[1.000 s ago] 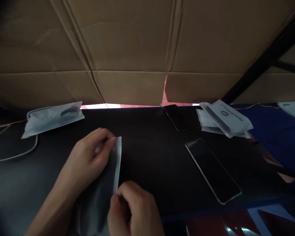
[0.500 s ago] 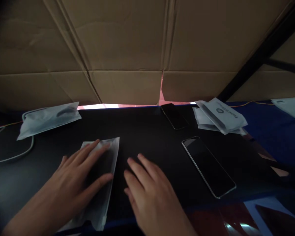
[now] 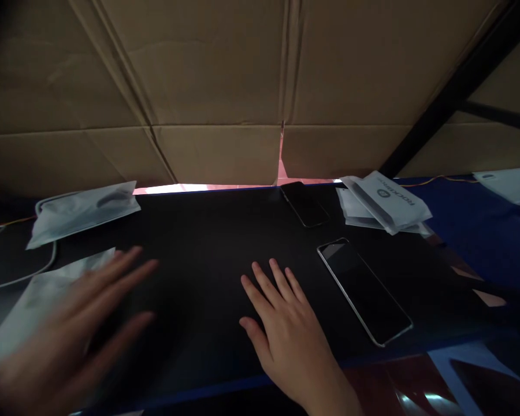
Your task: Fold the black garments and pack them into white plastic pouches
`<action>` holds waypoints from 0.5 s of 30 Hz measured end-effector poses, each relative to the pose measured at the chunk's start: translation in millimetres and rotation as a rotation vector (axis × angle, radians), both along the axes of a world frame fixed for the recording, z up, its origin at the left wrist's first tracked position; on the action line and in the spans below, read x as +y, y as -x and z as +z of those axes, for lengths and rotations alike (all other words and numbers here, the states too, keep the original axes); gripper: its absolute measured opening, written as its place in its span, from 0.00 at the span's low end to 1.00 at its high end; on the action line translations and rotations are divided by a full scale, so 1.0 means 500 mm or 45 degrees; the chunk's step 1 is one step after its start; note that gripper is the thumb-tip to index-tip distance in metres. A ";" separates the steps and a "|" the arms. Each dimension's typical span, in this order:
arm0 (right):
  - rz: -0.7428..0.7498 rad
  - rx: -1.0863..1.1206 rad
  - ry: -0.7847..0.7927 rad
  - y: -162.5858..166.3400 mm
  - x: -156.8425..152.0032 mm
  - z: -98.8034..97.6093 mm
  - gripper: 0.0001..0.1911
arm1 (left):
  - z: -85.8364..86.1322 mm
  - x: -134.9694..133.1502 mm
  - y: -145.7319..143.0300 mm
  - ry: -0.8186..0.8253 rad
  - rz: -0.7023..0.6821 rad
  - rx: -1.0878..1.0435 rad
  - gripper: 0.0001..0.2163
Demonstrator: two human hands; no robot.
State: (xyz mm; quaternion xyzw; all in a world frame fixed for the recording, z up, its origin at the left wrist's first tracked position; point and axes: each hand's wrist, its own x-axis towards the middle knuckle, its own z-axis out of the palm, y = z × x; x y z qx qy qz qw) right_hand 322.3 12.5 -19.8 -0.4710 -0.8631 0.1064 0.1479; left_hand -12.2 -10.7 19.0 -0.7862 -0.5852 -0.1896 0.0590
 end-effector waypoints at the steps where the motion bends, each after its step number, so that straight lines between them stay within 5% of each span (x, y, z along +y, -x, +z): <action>1: -0.005 0.009 -0.001 -0.001 0.000 0.000 0.31 | -0.006 0.003 -0.050 0.018 -0.133 0.026 0.30; 4: -0.014 0.027 0.000 -0.002 0.001 -0.002 0.31 | -0.045 0.010 -0.167 0.038 -0.281 0.126 0.35; 7: -0.025 0.032 0.020 -0.001 0.001 -0.002 0.31 | -0.083 0.013 -0.213 0.011 -0.263 0.186 0.35; 11: -0.030 0.037 0.054 -0.001 0.001 0.000 0.31 | -0.089 0.015 -0.210 0.006 -0.257 0.206 0.34; 15: -0.044 0.032 0.060 -0.002 0.002 0.002 0.30 | -0.049 0.013 -0.135 0.109 -0.296 0.161 0.32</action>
